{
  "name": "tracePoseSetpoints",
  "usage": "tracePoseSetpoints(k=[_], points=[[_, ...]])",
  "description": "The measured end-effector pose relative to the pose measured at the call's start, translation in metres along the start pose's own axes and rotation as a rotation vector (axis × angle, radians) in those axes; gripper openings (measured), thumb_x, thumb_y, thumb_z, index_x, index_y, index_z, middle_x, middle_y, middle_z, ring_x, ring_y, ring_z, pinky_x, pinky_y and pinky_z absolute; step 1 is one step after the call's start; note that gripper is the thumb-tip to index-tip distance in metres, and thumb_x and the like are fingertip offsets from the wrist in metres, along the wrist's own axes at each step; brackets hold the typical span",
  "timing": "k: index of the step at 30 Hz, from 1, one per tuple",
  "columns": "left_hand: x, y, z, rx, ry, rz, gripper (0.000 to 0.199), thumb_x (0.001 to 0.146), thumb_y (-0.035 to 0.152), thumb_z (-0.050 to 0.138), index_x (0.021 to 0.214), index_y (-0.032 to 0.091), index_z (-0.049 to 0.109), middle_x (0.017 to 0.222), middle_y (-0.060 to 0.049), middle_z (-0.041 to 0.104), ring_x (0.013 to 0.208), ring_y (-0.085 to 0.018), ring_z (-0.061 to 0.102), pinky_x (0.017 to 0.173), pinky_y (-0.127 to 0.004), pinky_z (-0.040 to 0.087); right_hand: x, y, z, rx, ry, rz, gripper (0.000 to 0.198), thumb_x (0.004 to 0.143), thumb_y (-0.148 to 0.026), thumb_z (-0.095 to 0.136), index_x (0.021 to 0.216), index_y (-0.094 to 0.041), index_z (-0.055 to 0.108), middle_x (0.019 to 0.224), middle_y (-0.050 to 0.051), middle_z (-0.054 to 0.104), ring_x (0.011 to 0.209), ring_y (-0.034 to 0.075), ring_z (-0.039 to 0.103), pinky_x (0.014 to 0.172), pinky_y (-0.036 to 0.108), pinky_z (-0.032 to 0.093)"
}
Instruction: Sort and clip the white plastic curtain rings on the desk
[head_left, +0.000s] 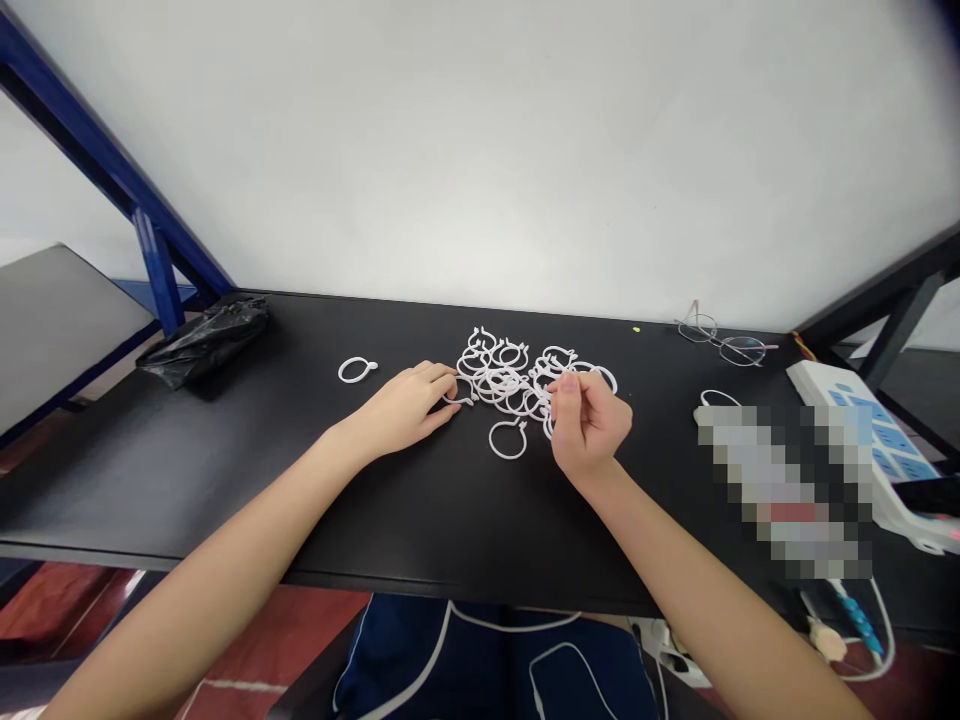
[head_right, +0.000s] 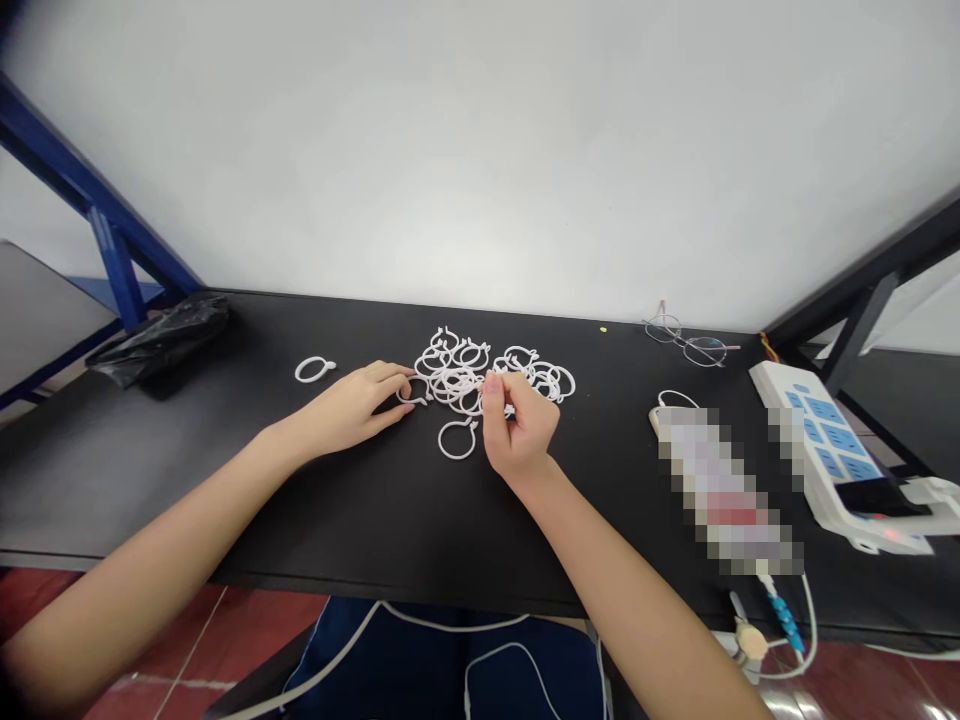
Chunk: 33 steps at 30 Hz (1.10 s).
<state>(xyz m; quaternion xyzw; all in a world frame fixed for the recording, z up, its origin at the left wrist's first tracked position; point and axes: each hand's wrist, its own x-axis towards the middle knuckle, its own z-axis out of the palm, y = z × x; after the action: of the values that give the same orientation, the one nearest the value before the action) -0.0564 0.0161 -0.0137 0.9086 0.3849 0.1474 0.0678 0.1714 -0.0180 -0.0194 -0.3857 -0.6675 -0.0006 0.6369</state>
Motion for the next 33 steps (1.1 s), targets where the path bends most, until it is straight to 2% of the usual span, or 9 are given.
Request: tracePoseSetpoints(k=[9, 13, 16, 19, 22, 25, 28, 33], points=[[0.000, 0.001, 0.001, -0.037, -0.013, 0.028, 0.018, 0.095, 0.025, 0.044, 0.082, 0.018, 0.053, 0.109, -0.010, 0.061, 0.107, -0.024, 0.058, 0.091, -0.041, 0.050, -0.003, -0.006, 0.002, 0.000, -0.041, -0.018, 0.025, 0.093, -0.016, 0.048, 0.068, -0.020, 0.052, 0.050, -0.006, 0.045, 0.041, 0.007, 0.041, 0.043, 0.023, 0.034], [-0.001, 0.004, -0.003, -0.081, 0.033, 0.049, 0.012, 0.094, 0.025, 0.047, 0.086, 0.018, 0.054, 0.112, -0.010, 0.059, 0.097, -0.021, 0.062, 0.084, -0.036, 0.053, -0.002, -0.010, 0.004, 0.034, -0.155, 0.016, 0.021, 0.093, -0.020, 0.050, 0.073, -0.020, 0.054, 0.055, -0.004, 0.051, 0.044, 0.008, 0.047, 0.045, 0.023, 0.039], [-0.001, 0.009, -0.007, -0.142, 0.123, 0.085, 0.010, 0.091, 0.027, 0.053, 0.096, 0.018, 0.053, 0.111, -0.009, 0.060, 0.091, -0.018, 0.064, 0.079, -0.032, 0.054, -0.002, -0.011, 0.007, 0.098, -0.300, 0.069, 0.006, 0.089, -0.027, 0.060, 0.088, -0.021, 0.058, 0.064, -0.004, 0.059, 0.047, 0.008, 0.052, 0.049, 0.023, 0.046], [-0.002, 0.014, -0.009, -0.180, 0.288, 0.167, 0.019, 0.087, 0.026, 0.060, 0.103, 0.018, 0.052, 0.106, -0.009, 0.063, 0.093, -0.018, 0.064, 0.077, -0.030, 0.054, -0.004, -0.010, 0.010, 0.145, -0.387, 0.067, 0.020, 0.085, -0.030, 0.067, 0.102, -0.022, 0.059, 0.072, -0.003, 0.062, 0.046, 0.006, 0.052, 0.050, 0.022, 0.049], [-0.001, 0.015, -0.007, -0.171, 0.502, 0.247, 0.022, 0.084, 0.023, 0.065, 0.103, 0.018, 0.054, 0.105, -0.009, 0.065, 0.095, -0.018, 0.064, 0.079, -0.030, 0.055, -0.006, -0.010, 0.012, 0.164, -0.373, 0.023, 0.020, 0.086, -0.025, 0.065, 0.105, -0.021, 0.061, 0.074, -0.002, 0.065, 0.053, 0.008, 0.059, 0.052, 0.022, 0.052], [-0.001, 0.014, -0.005, -0.168, 0.642, 0.286, 0.025, 0.080, 0.024, 0.070, 0.101, 0.018, 0.057, 0.103, -0.008, 0.067, 0.092, -0.017, 0.066, 0.080, -0.030, 0.056, -0.007, -0.011, 0.013, 0.160, -0.339, 0.009, 0.019, 0.087, -0.020, 0.063, 0.106, -0.021, 0.062, 0.081, 0.001, 0.069, 0.063, 0.011, 0.066, 0.055, 0.022, 0.055], [-0.001, 0.013, -0.004, -0.151, 0.696, 0.300, 0.028, 0.078, 0.028, 0.074, 0.099, 0.018, 0.058, 0.100, -0.008, 0.069, 0.090, -0.017, 0.067, 0.078, -0.030, 0.057, -0.006, -0.012, 0.013, 0.159, -0.325, 0.008, 0.015, 0.089, -0.019, 0.060, 0.103, -0.021, 0.064, 0.085, 0.002, 0.071, 0.063, 0.011, 0.067, 0.055, 0.023, 0.056], [-0.002, 0.013, -0.004, -0.107, 0.715, 0.291, 0.038, 0.077, 0.036, 0.076, 0.104, 0.017, 0.059, 0.097, -0.008, 0.071, 0.088, -0.018, 0.069, 0.076, -0.030, 0.058, -0.004, -0.014, 0.010, 0.193, -0.339, 0.009, 0.011, 0.090, -0.018, 0.060, 0.098, -0.020, 0.066, 0.078, 0.002, 0.071, 0.066, 0.013, 0.068, 0.057, 0.024, 0.057]])
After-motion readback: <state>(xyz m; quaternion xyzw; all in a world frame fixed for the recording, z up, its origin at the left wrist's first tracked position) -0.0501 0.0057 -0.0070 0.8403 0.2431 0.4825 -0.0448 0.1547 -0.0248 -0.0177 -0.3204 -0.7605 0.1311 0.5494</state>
